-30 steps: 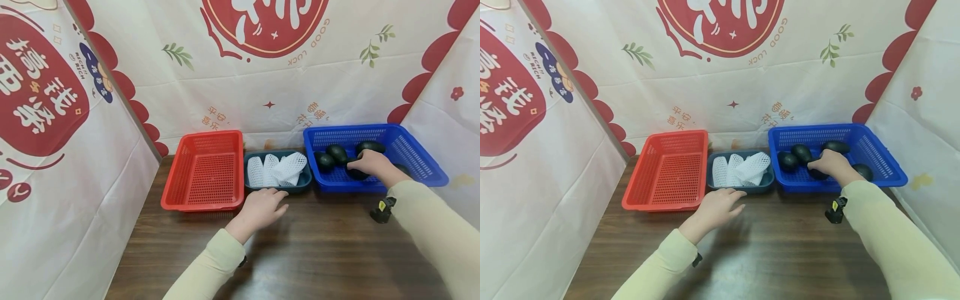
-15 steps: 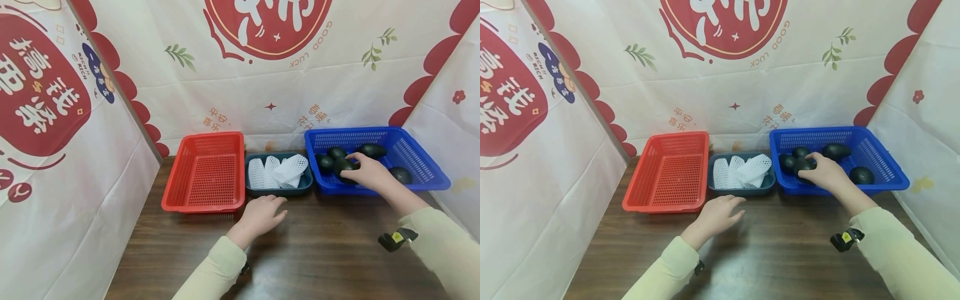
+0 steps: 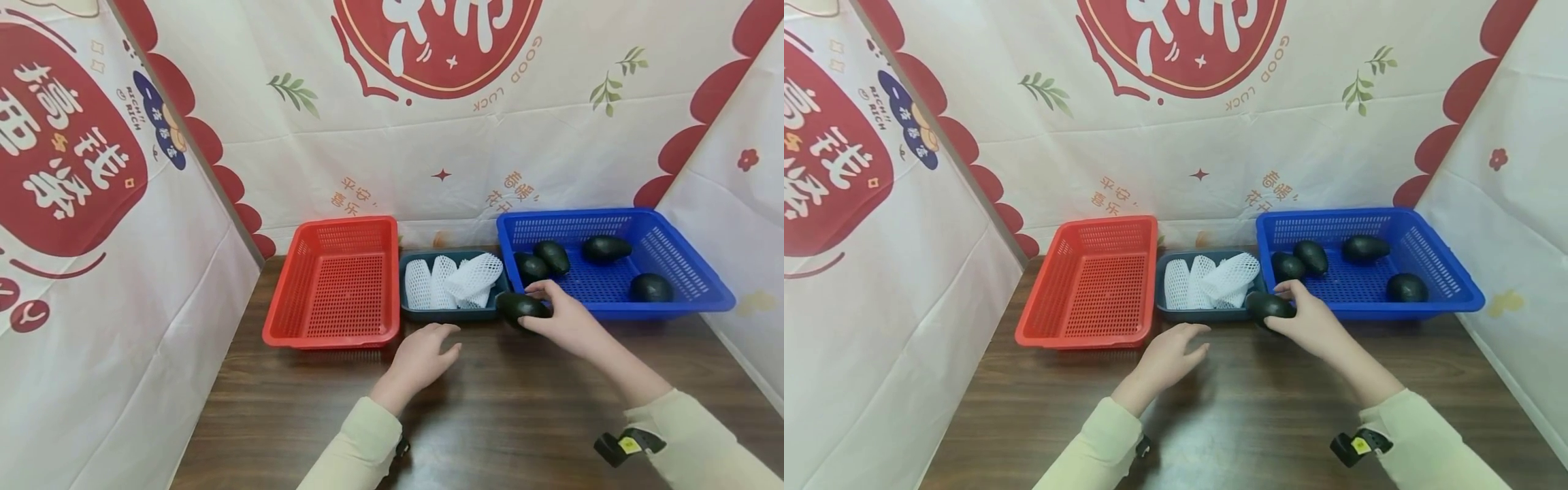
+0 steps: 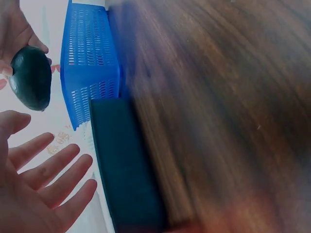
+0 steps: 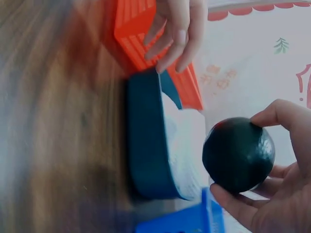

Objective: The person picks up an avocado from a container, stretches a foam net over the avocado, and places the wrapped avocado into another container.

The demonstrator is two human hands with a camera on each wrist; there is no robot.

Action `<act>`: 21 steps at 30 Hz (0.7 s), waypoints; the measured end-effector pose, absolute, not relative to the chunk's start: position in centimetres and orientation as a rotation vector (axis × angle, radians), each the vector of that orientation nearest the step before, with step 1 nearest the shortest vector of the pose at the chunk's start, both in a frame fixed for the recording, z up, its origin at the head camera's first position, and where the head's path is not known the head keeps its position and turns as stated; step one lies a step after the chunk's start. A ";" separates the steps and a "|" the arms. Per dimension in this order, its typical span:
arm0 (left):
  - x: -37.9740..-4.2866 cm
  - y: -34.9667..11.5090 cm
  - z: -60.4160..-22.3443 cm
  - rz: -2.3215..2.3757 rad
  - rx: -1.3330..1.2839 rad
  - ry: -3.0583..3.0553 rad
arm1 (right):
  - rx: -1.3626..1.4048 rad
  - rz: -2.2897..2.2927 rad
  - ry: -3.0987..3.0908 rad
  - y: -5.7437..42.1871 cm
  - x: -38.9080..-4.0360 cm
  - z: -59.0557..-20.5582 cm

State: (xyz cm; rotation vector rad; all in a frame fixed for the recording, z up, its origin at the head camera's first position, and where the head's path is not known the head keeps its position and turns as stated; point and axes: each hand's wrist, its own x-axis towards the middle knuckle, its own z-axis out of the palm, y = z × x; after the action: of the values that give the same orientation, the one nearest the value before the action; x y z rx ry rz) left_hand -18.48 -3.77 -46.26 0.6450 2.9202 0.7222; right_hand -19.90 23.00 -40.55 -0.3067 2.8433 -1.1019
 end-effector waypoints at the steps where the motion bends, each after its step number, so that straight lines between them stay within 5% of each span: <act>1: -18.5 -3.8 -46.4 0.767 0.624 2.908 | -0.306 -1.136 2.830 22.7 -19.7 -40.8; 21: -18.5 -3.6 -50.3 1.706 0.258 2.398 | -0.370 -1.669 2.509 18.5 -18.2 -48.0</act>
State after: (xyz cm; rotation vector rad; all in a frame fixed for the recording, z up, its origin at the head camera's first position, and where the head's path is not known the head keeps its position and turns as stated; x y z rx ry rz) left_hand -18.51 -3.56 -50.26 0.2578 2.3979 1.7061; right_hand -18.16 18.53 -47.98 -0.3696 2.5090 -1.6688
